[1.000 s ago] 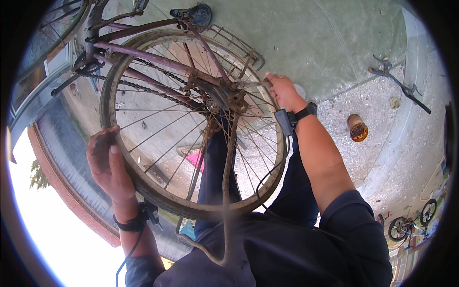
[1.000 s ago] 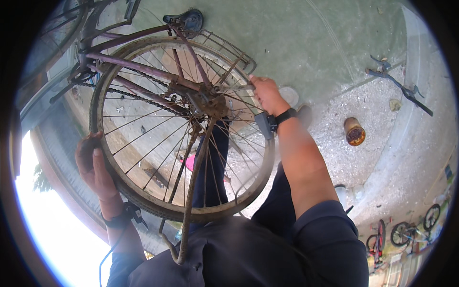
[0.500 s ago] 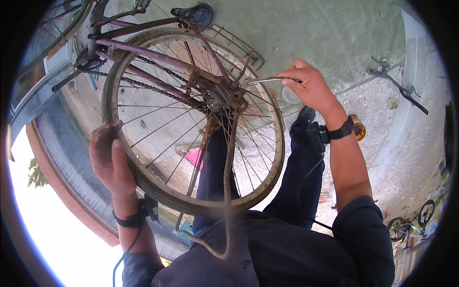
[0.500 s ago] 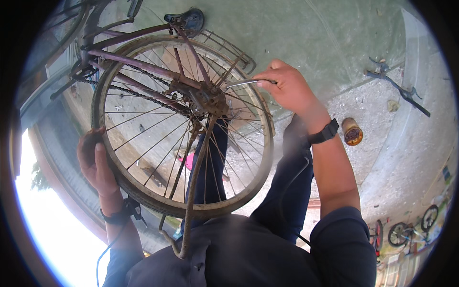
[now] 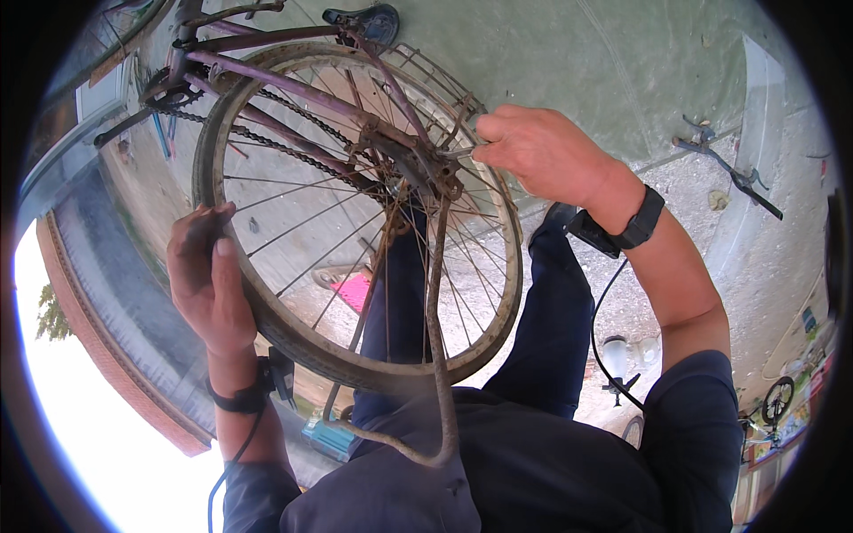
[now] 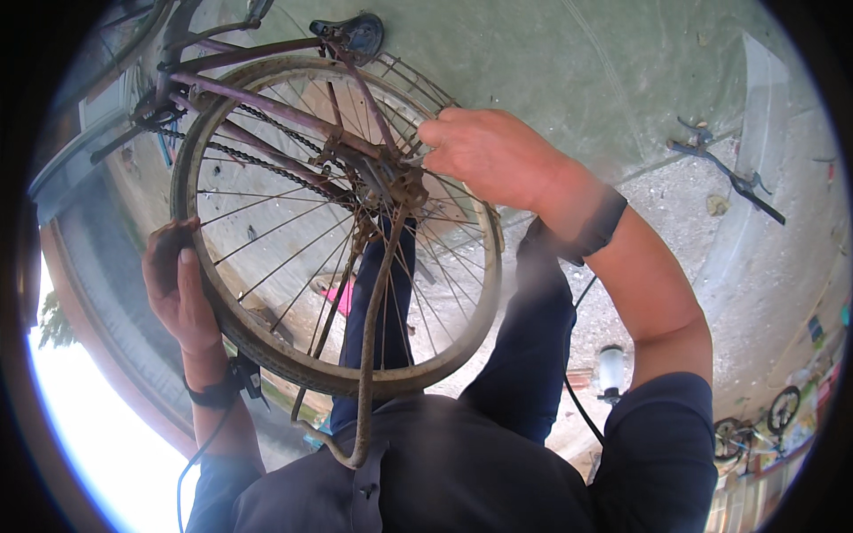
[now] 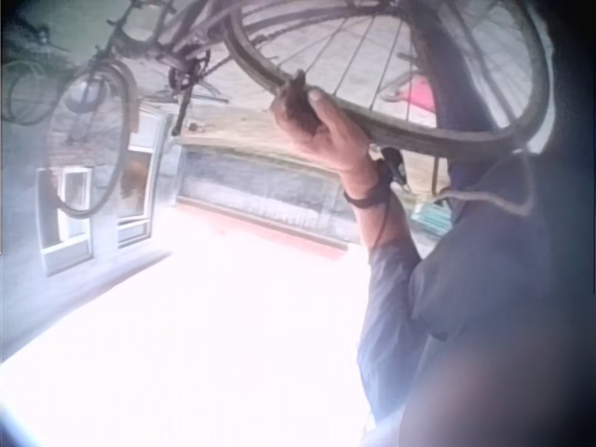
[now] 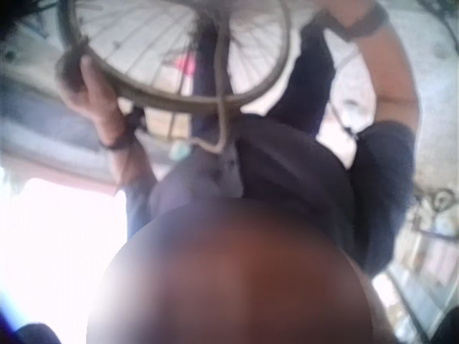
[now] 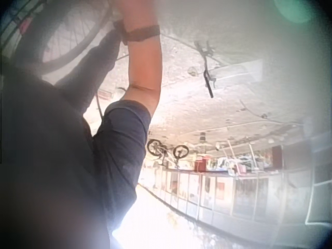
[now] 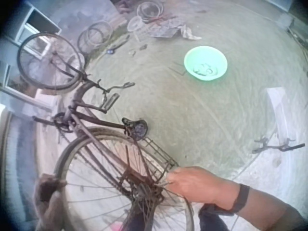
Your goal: The person uses a wrench to tighten bolts on the rear wheel axle and brake assembly of a bicycle. They rotate the wheel to check alignment and continue adjusting the brake cable tension.
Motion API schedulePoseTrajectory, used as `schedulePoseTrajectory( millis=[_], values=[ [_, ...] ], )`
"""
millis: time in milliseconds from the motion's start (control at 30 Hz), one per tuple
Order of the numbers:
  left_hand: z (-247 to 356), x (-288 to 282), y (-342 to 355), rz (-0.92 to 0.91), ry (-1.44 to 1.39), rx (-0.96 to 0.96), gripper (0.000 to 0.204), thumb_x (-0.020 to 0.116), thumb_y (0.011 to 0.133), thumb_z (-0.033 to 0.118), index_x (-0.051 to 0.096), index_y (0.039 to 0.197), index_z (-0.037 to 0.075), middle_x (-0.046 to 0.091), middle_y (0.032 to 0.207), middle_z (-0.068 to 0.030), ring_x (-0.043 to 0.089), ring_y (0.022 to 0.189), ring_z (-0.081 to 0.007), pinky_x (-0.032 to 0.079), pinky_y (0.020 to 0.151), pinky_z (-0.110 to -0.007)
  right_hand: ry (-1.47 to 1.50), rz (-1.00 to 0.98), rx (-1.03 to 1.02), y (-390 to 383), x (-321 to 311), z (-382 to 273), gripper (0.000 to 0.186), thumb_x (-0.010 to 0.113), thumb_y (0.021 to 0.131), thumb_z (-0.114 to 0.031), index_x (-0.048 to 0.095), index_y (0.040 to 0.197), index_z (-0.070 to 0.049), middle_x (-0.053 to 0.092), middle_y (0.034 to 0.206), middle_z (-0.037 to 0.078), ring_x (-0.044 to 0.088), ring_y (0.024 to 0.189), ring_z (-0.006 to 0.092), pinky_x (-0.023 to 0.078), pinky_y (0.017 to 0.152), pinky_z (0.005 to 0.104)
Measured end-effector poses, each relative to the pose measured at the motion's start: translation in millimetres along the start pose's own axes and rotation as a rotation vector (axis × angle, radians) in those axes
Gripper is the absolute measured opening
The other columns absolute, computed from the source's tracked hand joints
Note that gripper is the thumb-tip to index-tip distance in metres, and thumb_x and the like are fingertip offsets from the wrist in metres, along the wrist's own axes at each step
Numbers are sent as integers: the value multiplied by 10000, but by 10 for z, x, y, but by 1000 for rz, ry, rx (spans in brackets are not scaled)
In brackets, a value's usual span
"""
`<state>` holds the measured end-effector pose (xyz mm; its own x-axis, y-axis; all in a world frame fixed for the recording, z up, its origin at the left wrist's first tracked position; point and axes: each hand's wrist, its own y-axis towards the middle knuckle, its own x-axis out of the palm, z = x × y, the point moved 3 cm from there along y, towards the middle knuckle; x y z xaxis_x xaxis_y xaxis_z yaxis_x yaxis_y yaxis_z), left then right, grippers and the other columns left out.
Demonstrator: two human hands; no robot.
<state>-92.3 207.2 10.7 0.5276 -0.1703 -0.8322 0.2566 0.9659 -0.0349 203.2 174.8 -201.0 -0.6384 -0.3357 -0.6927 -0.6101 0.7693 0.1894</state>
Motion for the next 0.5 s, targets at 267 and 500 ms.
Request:
schedulePoseTrajectory(
  millis=[267,500],
  values=[
    [-28,11,-22,9,-94,-9,291,507,951,28,515,1227,-64,590,1198,-183,578,1138,-247,348,1084,-393,-24,-65,13,144,-31,-124,113,611,739,-48,657,838,-74,503,800,65,590,814,249,506,649,385],
    [-15,14,-35,-5,-130,-2,302,492,944,-8,504,1240,-67,555,1204,-179,576,1133,-255,371,1061,-392,-114,-140,47,236,-18,-225,59,622,760,-88,676,777,-73,586,843,77,649,819,269,542,678,402]
  ],
)
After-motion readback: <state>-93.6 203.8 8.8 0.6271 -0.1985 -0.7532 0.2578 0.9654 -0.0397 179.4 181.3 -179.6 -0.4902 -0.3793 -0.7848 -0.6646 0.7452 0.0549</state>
